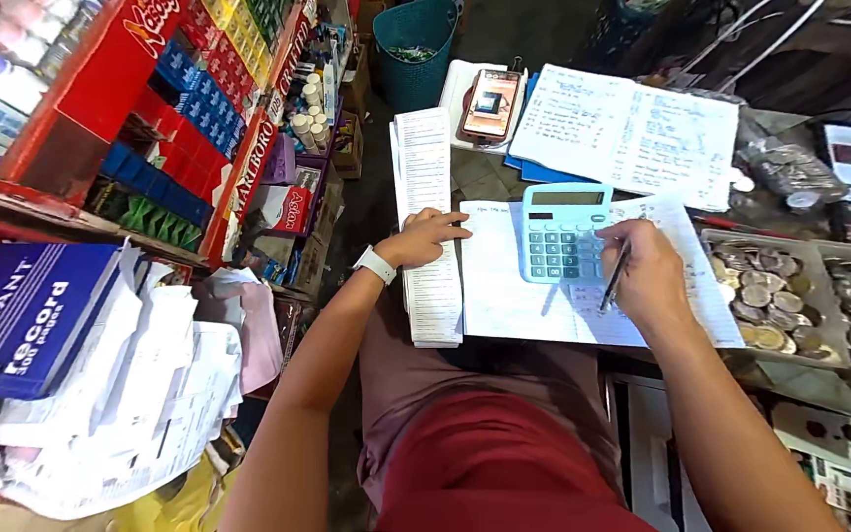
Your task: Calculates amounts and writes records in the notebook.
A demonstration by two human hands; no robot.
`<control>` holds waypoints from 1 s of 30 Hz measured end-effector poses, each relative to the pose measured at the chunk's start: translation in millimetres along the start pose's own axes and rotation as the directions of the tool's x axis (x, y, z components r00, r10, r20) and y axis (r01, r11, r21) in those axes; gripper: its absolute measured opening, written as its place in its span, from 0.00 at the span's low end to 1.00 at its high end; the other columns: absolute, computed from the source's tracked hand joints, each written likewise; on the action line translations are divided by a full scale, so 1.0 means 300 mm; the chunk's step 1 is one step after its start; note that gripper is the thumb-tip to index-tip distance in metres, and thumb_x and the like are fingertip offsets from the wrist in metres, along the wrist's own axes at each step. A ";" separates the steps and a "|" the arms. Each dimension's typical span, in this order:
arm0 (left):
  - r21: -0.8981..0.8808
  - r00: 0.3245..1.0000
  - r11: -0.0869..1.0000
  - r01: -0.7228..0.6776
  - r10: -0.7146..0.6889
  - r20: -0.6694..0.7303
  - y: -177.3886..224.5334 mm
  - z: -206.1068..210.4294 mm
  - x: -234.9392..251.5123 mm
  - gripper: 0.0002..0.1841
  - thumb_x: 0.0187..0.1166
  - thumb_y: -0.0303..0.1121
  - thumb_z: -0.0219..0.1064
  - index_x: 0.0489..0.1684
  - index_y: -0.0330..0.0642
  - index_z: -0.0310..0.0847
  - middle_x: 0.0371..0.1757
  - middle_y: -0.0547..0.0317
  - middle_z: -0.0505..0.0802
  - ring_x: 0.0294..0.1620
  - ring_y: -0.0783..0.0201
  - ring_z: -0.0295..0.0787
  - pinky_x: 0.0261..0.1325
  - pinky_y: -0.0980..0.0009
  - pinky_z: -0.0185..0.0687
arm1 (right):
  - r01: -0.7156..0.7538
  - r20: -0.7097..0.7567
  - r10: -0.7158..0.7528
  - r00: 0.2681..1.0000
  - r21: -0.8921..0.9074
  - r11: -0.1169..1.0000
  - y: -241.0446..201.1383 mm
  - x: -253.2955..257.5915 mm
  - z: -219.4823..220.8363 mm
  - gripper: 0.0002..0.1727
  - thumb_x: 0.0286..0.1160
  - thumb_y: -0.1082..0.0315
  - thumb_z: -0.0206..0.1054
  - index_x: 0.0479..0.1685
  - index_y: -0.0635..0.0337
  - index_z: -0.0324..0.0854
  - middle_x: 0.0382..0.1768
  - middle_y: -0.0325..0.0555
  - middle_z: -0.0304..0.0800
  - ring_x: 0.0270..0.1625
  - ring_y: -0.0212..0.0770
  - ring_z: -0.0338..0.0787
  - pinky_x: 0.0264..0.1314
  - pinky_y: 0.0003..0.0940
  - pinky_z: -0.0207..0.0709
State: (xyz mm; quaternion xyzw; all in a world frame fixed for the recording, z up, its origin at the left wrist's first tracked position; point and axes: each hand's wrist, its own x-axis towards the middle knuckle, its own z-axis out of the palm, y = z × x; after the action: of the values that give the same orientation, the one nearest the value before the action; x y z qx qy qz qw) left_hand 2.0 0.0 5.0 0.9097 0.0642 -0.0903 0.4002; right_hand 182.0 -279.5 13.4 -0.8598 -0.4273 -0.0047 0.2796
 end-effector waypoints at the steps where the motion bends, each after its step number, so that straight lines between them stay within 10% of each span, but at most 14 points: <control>1: -0.001 1.000 1.000 -0.001 0.001 -0.001 0.000 0.001 0.000 0.33 0.72 0.13 0.53 0.74 0.52 0.84 0.91 0.58 0.68 0.89 0.42 0.57 0.80 0.35 0.48 | 0.018 -0.012 -0.017 1.000 0.034 0.999 -0.011 -0.022 -0.001 0.17 0.83 0.75 0.49 0.57 0.77 0.79 0.42 0.71 0.88 0.40 0.64 0.89 0.43 0.58 0.81; 8: 0.023 0.999 0.999 -0.027 0.027 -0.022 0.002 0.006 -0.005 0.33 0.71 0.13 0.54 0.73 0.52 0.85 0.90 0.59 0.70 0.86 0.43 0.62 0.77 0.35 0.53 | 0.077 0.021 -0.081 0.997 0.130 0.988 -0.055 -0.130 0.024 0.18 0.80 0.76 0.47 0.54 0.73 0.83 0.34 0.62 0.88 0.28 0.49 0.84 0.31 0.42 0.77; 30: 0.055 0.998 0.998 -0.036 0.038 -0.041 -0.032 0.015 -0.012 0.34 0.70 0.14 0.51 0.74 0.53 0.85 0.90 0.63 0.69 0.86 0.45 0.62 0.77 0.37 0.54 | 0.137 -0.002 -0.137 0.991 -0.061 0.989 -0.035 -0.156 0.064 0.18 0.76 0.77 0.53 0.54 0.68 0.87 0.35 0.60 0.93 0.29 0.58 0.92 0.28 0.54 0.83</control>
State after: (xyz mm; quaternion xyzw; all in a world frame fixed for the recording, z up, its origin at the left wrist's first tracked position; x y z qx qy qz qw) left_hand -3.8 3.0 -4.1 0.9229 0.0534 -0.0656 0.3756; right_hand 140.1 -299.3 -9.2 -0.8365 -0.4840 -0.0395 0.2538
